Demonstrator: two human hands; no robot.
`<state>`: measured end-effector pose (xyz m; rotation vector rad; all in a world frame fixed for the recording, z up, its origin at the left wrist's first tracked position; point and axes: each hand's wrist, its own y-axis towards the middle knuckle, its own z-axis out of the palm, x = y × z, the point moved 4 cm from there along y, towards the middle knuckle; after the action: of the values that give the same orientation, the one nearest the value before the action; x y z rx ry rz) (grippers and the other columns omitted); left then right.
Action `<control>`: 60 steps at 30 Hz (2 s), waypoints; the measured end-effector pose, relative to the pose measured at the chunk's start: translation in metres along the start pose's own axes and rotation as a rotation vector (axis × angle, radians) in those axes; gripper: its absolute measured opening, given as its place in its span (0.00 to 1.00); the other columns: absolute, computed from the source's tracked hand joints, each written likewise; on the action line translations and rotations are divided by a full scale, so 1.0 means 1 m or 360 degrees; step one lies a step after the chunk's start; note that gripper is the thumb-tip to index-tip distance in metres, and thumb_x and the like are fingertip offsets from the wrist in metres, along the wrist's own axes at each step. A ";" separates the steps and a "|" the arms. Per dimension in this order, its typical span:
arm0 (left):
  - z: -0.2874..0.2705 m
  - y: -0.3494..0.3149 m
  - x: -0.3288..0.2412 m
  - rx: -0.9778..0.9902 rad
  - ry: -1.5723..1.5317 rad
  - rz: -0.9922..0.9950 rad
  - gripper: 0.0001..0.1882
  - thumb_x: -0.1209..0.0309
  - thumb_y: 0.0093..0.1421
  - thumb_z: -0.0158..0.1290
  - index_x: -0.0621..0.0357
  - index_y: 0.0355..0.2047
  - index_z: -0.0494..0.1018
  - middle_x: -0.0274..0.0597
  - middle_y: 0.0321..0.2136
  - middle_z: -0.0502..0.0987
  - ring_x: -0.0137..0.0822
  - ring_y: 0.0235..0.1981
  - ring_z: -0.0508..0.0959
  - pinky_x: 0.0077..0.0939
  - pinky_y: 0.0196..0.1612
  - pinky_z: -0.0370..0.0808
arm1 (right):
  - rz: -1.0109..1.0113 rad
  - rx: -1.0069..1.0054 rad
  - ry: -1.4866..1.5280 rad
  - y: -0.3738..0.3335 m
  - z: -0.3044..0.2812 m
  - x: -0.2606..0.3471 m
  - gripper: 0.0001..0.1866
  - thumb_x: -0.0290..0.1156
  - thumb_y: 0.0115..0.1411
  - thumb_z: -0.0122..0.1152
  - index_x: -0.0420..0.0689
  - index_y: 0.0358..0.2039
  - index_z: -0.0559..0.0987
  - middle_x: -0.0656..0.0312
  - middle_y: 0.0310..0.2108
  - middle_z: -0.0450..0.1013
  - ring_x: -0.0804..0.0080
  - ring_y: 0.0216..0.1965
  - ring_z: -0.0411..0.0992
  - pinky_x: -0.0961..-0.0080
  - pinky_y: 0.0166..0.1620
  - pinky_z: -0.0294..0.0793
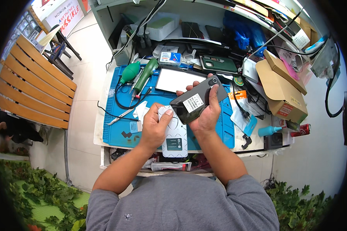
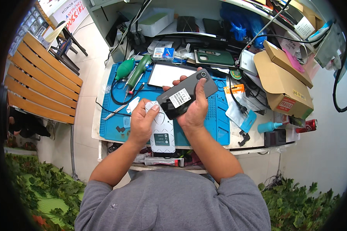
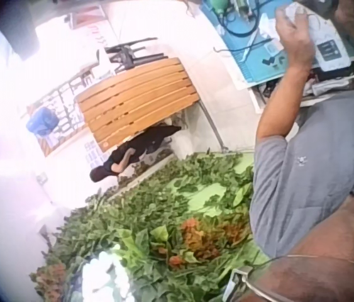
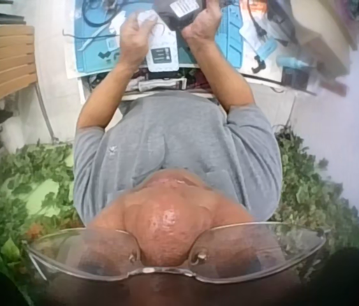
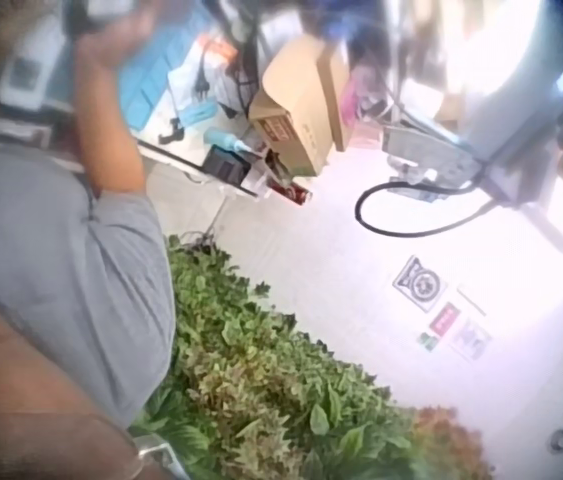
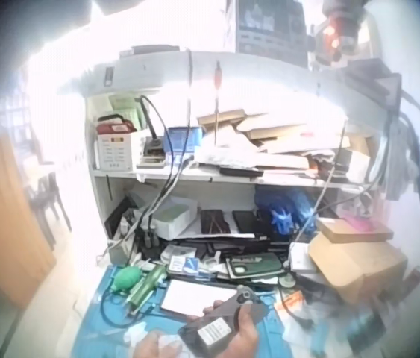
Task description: The person peels the back cover off a mobile phone by hand, opens a drawer to retrieve a small tool, and then uses a screwdriver to remove internal screws and components.
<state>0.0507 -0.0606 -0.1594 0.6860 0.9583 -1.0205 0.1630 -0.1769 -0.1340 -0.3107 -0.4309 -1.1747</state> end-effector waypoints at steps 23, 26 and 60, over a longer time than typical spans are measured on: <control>-0.024 0.016 -0.012 -0.0026 0.0274 -0.0229 0.11 0.69 0.68 0.67 0.66 0.40 0.81 0.42 0.30 0.86 0.24 0.27 0.83 0.19 0.32 0.79 | -0.0091 0.0020 -0.0127 0.005 -0.006 0.003 0.32 0.57 0.78 0.51 0.56 0.73 0.63 0.60 0.47 0.74 0.65 0.48 0.79 0.44 0.52 0.86; -0.021 0.016 -0.016 -0.0046 0.0364 -0.0174 0.11 0.68 0.67 0.68 0.66 0.37 0.82 0.41 0.29 0.86 0.23 0.27 0.82 0.18 0.32 0.77 | -0.0076 0.0048 -0.0112 0.005 -0.007 0.001 0.32 0.58 0.78 0.50 0.55 0.73 0.63 0.60 0.47 0.74 0.65 0.48 0.79 0.45 0.51 0.87; -0.026 0.021 -0.034 0.0104 0.0629 -0.0232 0.11 0.68 0.65 0.70 0.66 0.33 0.85 0.39 0.27 0.85 0.22 0.26 0.79 0.19 0.31 0.74 | 0.0069 0.0146 -0.0182 0.006 -0.004 -0.001 0.41 0.65 0.74 0.50 0.48 0.74 0.62 0.58 0.44 0.75 0.64 0.44 0.81 0.51 0.46 0.91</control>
<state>0.0547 -0.0179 -0.1389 0.9032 1.3375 -1.0681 0.1691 -0.1754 -0.1381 -0.3072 -0.5740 -1.0946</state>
